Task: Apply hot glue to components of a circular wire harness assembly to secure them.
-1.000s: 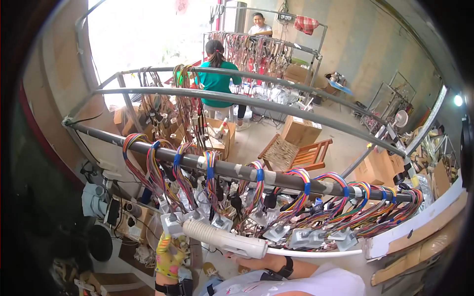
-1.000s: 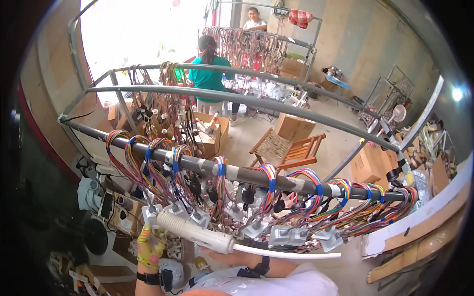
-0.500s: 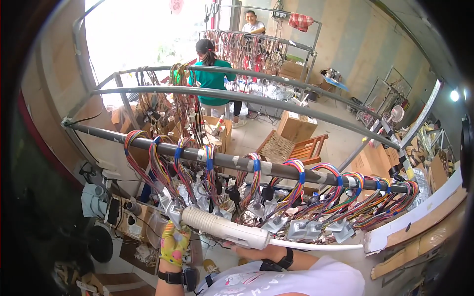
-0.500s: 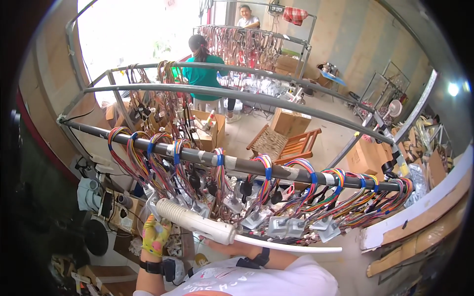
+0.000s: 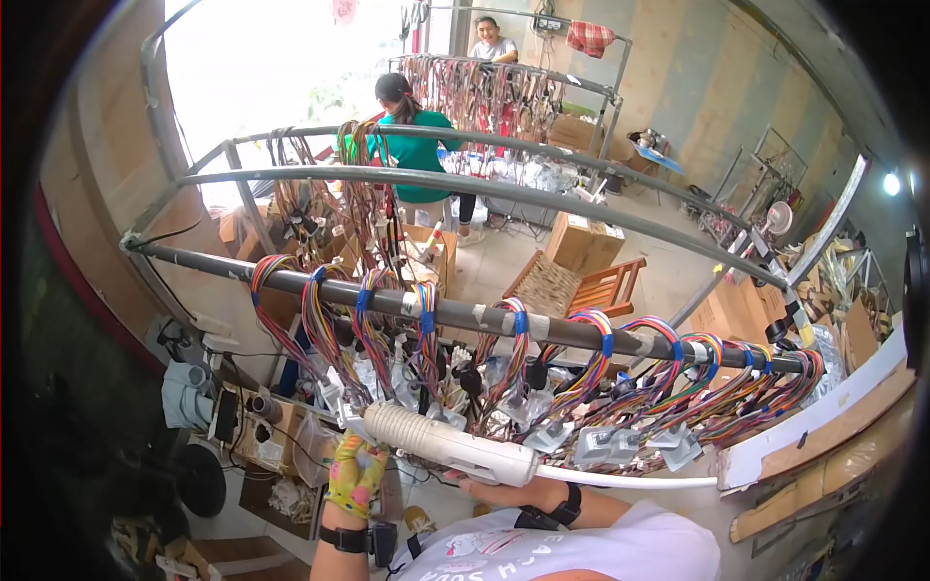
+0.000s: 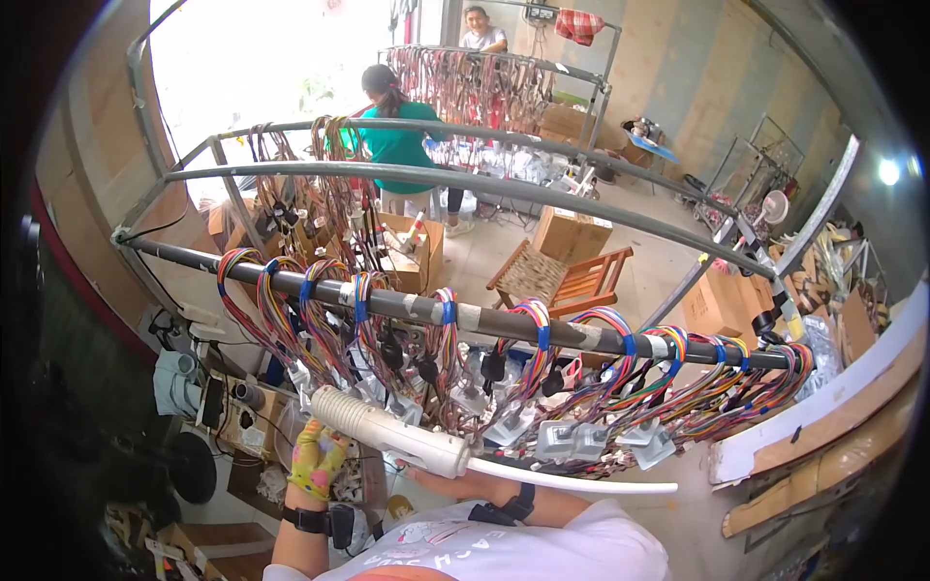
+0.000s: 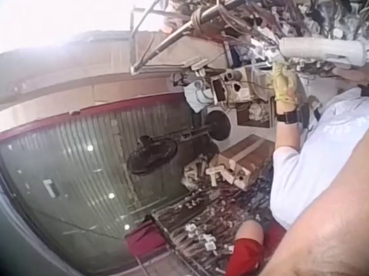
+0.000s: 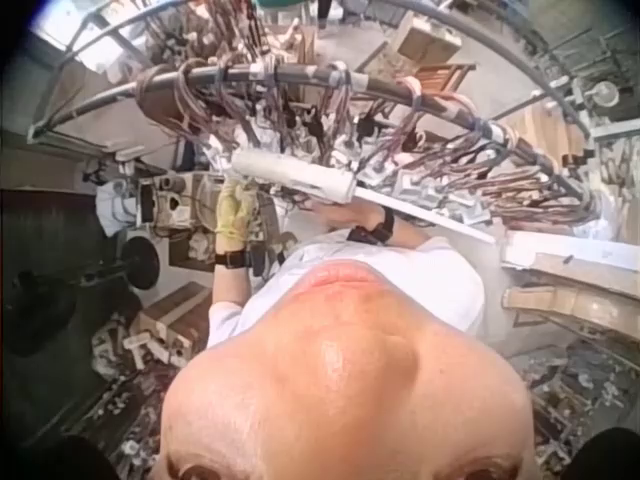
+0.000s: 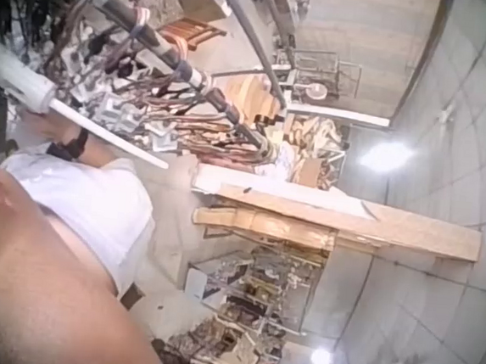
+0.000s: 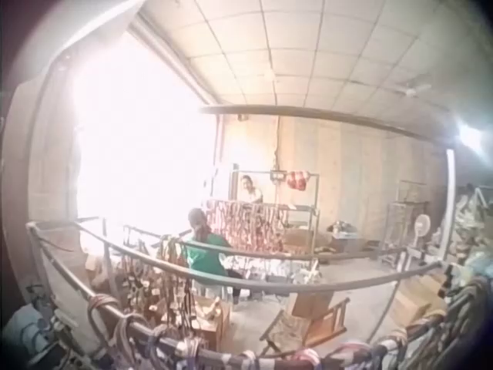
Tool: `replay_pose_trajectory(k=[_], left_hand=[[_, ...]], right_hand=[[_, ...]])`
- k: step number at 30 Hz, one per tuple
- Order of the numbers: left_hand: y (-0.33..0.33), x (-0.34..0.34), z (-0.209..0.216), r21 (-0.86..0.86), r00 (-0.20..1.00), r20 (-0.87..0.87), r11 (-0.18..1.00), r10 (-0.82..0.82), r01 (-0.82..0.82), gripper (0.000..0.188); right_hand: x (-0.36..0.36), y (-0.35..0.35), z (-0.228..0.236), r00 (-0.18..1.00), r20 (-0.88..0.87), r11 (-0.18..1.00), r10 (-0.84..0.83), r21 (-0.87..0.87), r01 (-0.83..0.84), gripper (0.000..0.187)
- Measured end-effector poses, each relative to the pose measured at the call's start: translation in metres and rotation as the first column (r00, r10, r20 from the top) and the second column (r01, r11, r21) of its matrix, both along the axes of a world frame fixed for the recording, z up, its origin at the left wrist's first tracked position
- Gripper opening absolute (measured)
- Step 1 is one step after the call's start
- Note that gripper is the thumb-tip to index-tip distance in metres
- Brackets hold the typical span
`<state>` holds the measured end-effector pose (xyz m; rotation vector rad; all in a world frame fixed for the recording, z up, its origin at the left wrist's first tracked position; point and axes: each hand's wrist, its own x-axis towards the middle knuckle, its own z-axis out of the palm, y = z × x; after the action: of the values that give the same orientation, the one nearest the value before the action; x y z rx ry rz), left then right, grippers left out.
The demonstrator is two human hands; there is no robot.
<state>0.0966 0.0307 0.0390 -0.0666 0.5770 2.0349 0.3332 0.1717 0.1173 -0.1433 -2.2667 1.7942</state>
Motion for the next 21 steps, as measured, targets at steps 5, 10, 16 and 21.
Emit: replay_pose_trajectory(k=[5, 10, 16, 21], left_hand=[[0.005, -0.004, 0.001, -0.091, 1.0, 0.019, 0.995, -0.025, 0.027, 0.043], [0.009, -0.001, 0.005, -0.089, 0.999, 0.05, 0.996, 0.008, -0.003, 0.039], [-0.001, -0.009, -0.013, 0.012, 0.996, 0.08, 0.999, -0.042, 0.041, 0.032], [0.008, 0.0, -0.002, -0.095, 1.0, 0.019, 0.995, 0.011, -0.009, 0.034]], right_hand=[[-0.002, 0.007, -0.007, 0.999, -0.019, 0.985, 0.027, 0.17, -0.023, 0.051], [0.002, -0.001, -0.007, 1.0, -0.023, 0.999, 0.004, 0.041, -0.003, 0.056], [0.002, -0.003, -0.006, 0.999, -0.035, 0.999, 0.007, 0.047, -0.005, 0.055], [0.003, -0.004, 0.001, 1.0, -0.024, 1.0, -0.002, -0.017, 0.001, 0.053]])
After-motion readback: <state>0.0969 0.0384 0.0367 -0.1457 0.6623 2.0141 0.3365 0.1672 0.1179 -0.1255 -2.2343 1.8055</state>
